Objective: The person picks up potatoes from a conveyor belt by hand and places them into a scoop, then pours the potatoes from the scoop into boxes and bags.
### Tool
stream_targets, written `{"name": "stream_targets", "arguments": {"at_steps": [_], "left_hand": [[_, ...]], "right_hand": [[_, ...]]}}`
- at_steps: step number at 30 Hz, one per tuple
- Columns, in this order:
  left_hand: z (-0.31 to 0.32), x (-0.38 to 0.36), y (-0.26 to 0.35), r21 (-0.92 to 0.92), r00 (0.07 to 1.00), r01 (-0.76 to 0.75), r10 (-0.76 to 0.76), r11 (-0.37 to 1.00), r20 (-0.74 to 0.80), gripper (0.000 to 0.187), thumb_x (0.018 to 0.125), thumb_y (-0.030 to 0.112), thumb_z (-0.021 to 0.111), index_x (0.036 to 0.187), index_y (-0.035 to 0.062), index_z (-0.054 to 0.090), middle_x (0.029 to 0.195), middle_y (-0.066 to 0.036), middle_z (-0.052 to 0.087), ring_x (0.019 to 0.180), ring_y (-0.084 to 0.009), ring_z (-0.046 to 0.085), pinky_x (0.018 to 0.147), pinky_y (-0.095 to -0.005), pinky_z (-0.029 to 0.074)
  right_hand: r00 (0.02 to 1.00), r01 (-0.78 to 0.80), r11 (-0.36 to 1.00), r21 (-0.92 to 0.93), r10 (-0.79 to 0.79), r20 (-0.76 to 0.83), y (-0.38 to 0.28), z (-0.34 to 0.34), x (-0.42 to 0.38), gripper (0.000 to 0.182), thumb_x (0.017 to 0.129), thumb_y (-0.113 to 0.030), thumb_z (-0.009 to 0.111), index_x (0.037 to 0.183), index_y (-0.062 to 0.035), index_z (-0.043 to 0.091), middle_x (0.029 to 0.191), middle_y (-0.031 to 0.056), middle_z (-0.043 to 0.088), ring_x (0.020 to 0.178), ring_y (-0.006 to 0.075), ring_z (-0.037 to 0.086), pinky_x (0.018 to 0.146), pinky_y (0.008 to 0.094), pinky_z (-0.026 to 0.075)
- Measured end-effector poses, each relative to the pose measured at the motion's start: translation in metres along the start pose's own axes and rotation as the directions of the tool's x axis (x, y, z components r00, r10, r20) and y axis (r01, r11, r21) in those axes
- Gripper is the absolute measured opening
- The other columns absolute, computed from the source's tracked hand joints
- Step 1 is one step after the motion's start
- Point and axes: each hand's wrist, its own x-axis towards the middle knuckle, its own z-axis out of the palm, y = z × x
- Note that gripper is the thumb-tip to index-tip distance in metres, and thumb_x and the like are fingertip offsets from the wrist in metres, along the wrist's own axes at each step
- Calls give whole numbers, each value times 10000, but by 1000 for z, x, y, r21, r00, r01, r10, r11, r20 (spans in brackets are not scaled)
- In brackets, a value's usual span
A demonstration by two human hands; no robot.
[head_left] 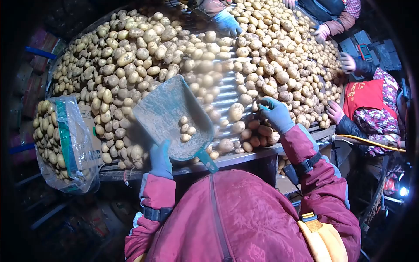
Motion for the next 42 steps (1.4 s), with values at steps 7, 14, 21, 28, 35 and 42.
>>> {"name": "stream_targets", "arguments": {"at_steps": [7, 14, 21, 28, 35, 42], "left_hand": [[10, -3, 1, 20, 998, -38, 37, 999, 46, 332, 930, 117, 642, 1208, -62, 615, 1158, -130, 659, 1031, -219, 644, 909, -362, 526], [20, -7, -4, -16, 996, -7, 9, 1000, 87, 375, 891, 114, 682, 1195, -88, 599, 1136, -141, 651, 998, -219, 630, 890, -355, 508], [16, -10, -2, 91, 998, 31, -35, 995, 50, 341, 894, 124, 678, 1167, -75, 630, 1107, -131, 675, 967, -213, 656, 873, -343, 529], [19, -19, 3, 72, 996, -19, 13, 997, 90, 436, 862, 203, 722, 1141, -120, 631, 1075, -144, 665, 900, -209, 632, 822, -342, 518], [15, -17, -9, 122, 994, 21, -34, 992, 102, 334, 913, 112, 661, 1193, -68, 635, 1123, -105, 673, 986, -191, 647, 886, -320, 523], [23, -22, -6, 154, 996, 9, -23, 988, 89, 328, 910, 110, 658, 1181, -73, 633, 1103, -109, 668, 958, -187, 642, 882, -319, 526]], "right_hand": [[987, 142, 861, -488, -88, 133, -23, 25, -23, 294, 819, -279, 727, 1057, -107, 737, 1018, 136, 727, 970, 298, 703, 854, 405, 554], [963, 225, 711, -666, -61, 261, -37, 32, -11, 337, 714, -313, 776, 953, -76, 766, 929, 170, 734, 889, 313, 724, 797, 410, 574], [992, -126, 974, 187, 127, 7, -5, 10, 14, 205, 893, -196, 722, 999, -22, 730, 846, 48, 740, 728, 88, 667, 677, 271, 558], [996, 81, 936, -343, -69, 48, -2, 27, -13, 306, 884, -344, 644, 1031, -87, 721, 1009, 150, 711, 1001, 309, 690, 868, 430, 544], [999, 50, 714, -698, -35, 35, -36, 51, -18, 261, 862, -287, 640, 1059, -117, 668, 1083, 148, 653, 1009, 356, 672, 848, 468, 541], [992, 46, 765, -643, 40, 118, -64, 32, -15, 288, 858, -304, 674, 1073, -113, 695, 1085, 173, 719, 1035, 345, 689, 897, 443, 540]]}}
